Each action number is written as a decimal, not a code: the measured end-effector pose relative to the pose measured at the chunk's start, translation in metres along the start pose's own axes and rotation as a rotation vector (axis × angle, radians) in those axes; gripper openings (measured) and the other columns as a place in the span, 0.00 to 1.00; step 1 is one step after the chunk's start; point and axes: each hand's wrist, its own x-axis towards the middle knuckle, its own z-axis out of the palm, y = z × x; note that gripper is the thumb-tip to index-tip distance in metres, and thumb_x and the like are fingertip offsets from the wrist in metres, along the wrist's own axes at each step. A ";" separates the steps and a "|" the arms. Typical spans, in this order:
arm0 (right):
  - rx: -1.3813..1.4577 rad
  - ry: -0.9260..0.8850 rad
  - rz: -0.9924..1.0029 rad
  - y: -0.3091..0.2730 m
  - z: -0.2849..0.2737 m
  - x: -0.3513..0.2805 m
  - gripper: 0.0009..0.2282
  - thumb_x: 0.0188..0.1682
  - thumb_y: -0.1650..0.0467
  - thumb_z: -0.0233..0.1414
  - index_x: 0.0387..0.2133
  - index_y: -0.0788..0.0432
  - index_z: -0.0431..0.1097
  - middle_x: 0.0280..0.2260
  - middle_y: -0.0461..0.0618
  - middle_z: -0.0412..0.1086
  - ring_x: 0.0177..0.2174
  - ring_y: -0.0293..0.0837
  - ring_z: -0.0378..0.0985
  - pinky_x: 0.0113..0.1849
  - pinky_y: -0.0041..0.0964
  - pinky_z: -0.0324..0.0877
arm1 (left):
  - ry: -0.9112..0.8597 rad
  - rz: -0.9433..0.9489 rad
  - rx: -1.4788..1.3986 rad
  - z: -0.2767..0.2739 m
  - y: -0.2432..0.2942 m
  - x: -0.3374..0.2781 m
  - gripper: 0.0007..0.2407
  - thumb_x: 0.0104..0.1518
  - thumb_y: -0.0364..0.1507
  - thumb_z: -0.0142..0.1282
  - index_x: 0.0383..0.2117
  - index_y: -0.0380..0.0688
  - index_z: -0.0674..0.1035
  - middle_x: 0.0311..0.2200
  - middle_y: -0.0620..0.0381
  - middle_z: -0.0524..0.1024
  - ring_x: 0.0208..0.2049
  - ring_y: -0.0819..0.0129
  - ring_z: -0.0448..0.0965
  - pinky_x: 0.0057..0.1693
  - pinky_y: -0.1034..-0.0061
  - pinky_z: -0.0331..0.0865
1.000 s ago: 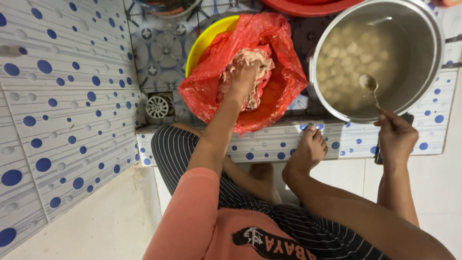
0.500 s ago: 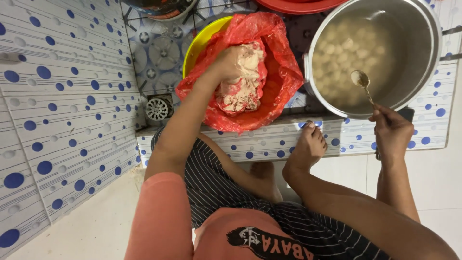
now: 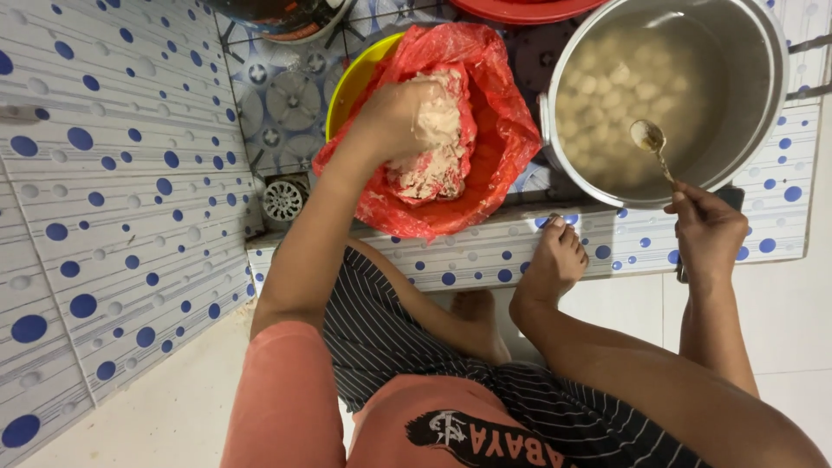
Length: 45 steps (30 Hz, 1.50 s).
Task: Forming small dough balls by hand and using a spoon to drop them into a pot of water.
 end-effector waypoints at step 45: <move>0.349 -0.094 0.177 -0.015 0.021 -0.010 0.07 0.58 0.72 0.56 0.47 0.61 0.76 0.27 0.45 0.72 0.17 0.30 0.57 0.21 0.22 0.54 | 0.413 0.265 -0.337 0.178 -0.159 0.114 0.17 0.43 0.36 0.68 0.37 0.41 0.78 0.32 0.52 0.81 0.31 0.59 0.80 0.36 0.67 0.71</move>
